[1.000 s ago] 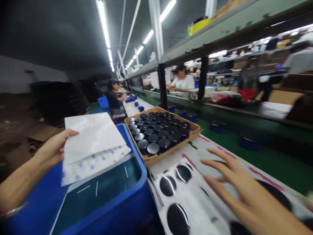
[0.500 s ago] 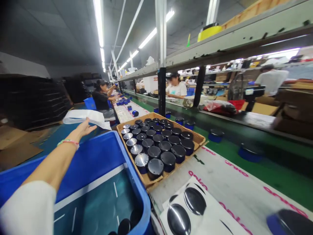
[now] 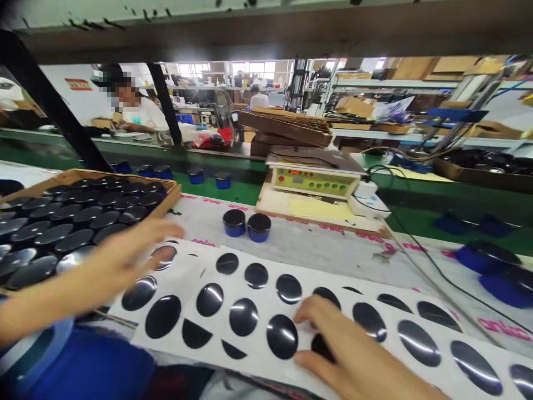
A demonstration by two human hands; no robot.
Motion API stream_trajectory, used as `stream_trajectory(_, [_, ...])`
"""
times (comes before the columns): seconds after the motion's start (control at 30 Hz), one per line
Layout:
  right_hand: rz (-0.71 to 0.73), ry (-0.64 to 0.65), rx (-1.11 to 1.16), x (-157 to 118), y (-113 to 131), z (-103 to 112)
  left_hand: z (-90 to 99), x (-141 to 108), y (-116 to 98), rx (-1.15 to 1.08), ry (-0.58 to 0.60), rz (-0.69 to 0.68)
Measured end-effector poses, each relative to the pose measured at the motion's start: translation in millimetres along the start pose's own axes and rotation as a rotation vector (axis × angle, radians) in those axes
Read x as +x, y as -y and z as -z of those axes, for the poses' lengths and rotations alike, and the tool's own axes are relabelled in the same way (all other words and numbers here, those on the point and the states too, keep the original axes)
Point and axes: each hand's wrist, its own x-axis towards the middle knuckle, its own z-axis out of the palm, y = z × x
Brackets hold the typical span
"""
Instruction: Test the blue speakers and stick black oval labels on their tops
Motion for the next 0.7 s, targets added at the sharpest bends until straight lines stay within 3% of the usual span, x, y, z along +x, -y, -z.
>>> stream_trajectory(0.07, [0.084, 0.24, -0.013, 14.4, 7.6, -2.1, -65.1, -5.0, -37.1, -0.026, 0.255, -0.13])
stream_trajectory(0.13, [0.188, 0.369, -0.062, 29.1, 13.2, -5.8, -115.5, -6.6, -61.2, -0.007, 0.404, -0.179])
stream_trajectory(0.23, [0.26, 0.478, -0.134, 43.1, 13.9, -6.6, -155.0, -2.9, -73.5, 0.051, 0.479, -0.146])
stream_trajectory(0.3, [0.263, 0.53, -0.139, 47.5, 11.3, -2.3, -161.8, 0.4, -74.2, 0.09, 0.49, -0.112])
stream_trajectory(0.53, [0.187, 0.581, -0.023, 55.0, 6.9, 8.9, -158.9, 6.2, -75.3, 0.18, 0.561, -0.096])
stream_trajectory(0.6, [0.21, 0.501, -0.033, 56.4, 5.2, 4.4, -161.8, 5.4, -74.3, 0.196, 0.562, -0.111])
stream_trajectory(0.7, [0.405, 0.294, -0.061, 48.6, -3.9, -0.7, -166.9, 1.1, -72.7, 0.228, 0.517, -0.152])
